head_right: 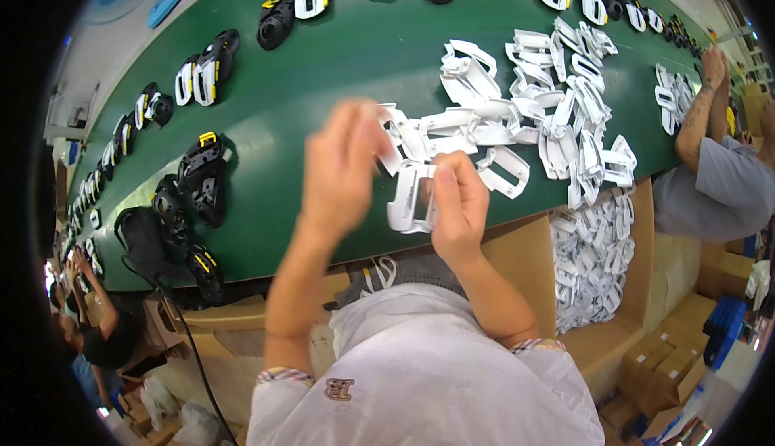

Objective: The person assembles small plastic housings, white plastic brackets, and electronic components by hand on a production line.

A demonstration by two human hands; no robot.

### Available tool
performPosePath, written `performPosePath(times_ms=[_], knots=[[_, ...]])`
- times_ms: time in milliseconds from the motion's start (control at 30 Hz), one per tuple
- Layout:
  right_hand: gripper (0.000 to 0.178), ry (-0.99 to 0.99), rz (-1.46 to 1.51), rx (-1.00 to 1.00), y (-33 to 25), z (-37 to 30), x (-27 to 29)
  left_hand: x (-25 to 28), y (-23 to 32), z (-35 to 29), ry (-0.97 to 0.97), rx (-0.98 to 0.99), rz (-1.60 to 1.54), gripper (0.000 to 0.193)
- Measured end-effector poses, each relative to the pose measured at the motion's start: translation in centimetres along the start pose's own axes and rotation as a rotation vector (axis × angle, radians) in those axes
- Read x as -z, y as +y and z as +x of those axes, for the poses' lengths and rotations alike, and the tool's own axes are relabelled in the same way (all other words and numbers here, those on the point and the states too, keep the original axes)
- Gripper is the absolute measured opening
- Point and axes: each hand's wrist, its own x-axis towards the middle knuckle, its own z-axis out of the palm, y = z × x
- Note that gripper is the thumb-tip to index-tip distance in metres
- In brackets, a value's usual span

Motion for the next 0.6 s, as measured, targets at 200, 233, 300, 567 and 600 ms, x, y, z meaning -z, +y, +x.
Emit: performPosePath(times_ms=[200,233,300,567,600], knots=[[0.014,-0.125,-0.152,-0.088,-2.1,-1.5,0.9,8.7,-7.8,18.7,0.295,0.23,1.07,0.062],[0.014,-0.142,-0.137,-0.076,-2.1,-1.7,1.6,8.9,-8.2,19.7,0.204,0.399,1.094,0.07],[0.015,-0.135,-0.107,-0.052,-1.6,-2.3,2.6,8.9,-9.7,20.1,0.26,0.447,1.077,0.073],[0.014,-0.114,-0.012,-0.213,-1.2,-2.4,2.3,12.7,-11.4,20.7,0.0,0.743,0.933,0.081],[0.014,-0.143,-0.035,-0.179,-1.3,-1.9,2.3,12.8,-11.0,20.6,0.009,0.742,0.93,0.081]])
